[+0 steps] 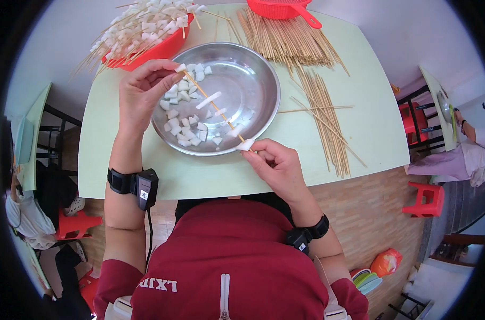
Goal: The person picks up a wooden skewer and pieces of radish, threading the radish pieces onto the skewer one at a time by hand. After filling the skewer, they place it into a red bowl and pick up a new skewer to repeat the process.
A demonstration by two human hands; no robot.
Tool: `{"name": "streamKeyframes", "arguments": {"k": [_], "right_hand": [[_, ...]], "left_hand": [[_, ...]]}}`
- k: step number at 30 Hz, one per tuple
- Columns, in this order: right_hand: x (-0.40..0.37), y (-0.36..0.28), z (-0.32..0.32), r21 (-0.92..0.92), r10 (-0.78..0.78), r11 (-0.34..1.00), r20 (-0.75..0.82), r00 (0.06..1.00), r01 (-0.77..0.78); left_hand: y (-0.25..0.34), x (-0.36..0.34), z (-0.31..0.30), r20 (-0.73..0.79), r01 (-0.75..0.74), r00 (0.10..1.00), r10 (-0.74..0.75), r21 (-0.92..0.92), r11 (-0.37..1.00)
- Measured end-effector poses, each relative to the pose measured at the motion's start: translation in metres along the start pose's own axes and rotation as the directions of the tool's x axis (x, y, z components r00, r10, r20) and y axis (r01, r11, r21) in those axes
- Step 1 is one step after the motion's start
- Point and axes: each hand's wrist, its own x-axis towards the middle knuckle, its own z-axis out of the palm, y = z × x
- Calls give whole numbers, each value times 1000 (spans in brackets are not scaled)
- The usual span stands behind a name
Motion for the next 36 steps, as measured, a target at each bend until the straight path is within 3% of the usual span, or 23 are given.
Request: {"name": "streamKeyframes", "arguments": {"k": [4, 6, 10, 12, 16, 18, 22, 28, 31, 34, 36], "right_hand": [[0, -6, 1, 46, 39, 998, -26, 999, -38], [-1, -5, -5, 150, 98, 982, 113, 989, -114], [0, -5, -4, 150, 111, 981, 96, 989, -124], [1, -2, -1, 27, 91, 995, 39, 995, -92], [1, -3, -2, -1, 73, 997, 53, 996, -73], [0, -6, -5, 122, 118, 984, 119, 986, -132], [0, -5, -5, 142, 136, 978, 134, 982, -155], [0, 0, 2, 1, 78, 997, 16, 997, -78], [0, -5, 0, -40, 62, 997, 49, 997, -60], [1, -10, -3, 57, 136, 988, 135, 982, -144], [0, -9, -3, 57, 119, 990, 149, 982, -129]], "left_hand": [[-1, 0, 2, -4, 4, 1000, -4, -11, 1000], [-1, -1, 3, 8, 15, 1000, -15, -2, 1000], [-1, -1, 4, -1, 9, 1000, -9, -7, 1000], [-1, -1, 4, -5, 5, 1000, -5, -6, 1000], [-3, -1, 4, -5, 10, 1000, -10, -3, 1000], [-3, -1, 4, 8, 10, 1000, -10, -2, 1000], [-5, -2, 6, 6, 1, 1000, -1, -24, 1000], [-4, -2, 6, -3, 12, 1000, -12, -28, 1000], [-4, -3, 8, 1, 29, 1000, -29, 0, 1000], [-7, -5, 13, 46, 9, 999, -8, -32, 999], [-3, -9, 21, 108, 20, 994, -30, 95, 995]]}}
